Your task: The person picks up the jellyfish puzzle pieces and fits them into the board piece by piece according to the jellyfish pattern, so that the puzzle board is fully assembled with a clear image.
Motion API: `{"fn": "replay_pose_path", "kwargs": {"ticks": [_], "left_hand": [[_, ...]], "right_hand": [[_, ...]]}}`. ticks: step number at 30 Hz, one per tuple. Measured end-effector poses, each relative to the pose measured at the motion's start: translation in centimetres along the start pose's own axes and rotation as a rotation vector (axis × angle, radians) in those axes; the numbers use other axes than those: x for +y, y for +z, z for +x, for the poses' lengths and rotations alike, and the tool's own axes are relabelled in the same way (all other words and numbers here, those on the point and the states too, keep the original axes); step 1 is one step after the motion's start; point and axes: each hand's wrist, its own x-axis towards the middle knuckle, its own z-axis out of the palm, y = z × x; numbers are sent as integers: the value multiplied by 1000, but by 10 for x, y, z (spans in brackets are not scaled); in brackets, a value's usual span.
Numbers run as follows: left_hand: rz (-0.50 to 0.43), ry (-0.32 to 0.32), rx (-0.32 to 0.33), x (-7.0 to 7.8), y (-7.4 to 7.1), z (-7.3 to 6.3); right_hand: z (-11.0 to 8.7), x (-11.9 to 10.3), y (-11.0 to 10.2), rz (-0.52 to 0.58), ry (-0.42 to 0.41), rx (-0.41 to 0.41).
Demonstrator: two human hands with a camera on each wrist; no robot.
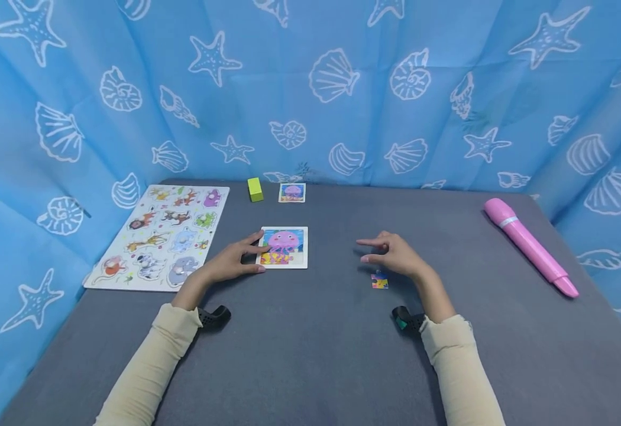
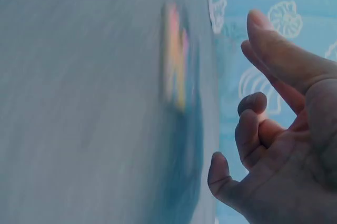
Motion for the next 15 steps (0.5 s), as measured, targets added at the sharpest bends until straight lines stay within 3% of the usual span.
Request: {"fn": "replay_pose_path", "kwargs": {"ticks": [5, 11, 15], "left_hand": [[-2, 0, -4, 3, -1, -1], [-6, -15, -8, 3, -1, -2], [-2, -9, -9, 2, 0, -1]], "right_hand": [[-20, 23, -11, -9, 55, -30], [-35, 30, -15, -124, 52, -92], [-40, 31, -14, -140, 34, -98]]}}
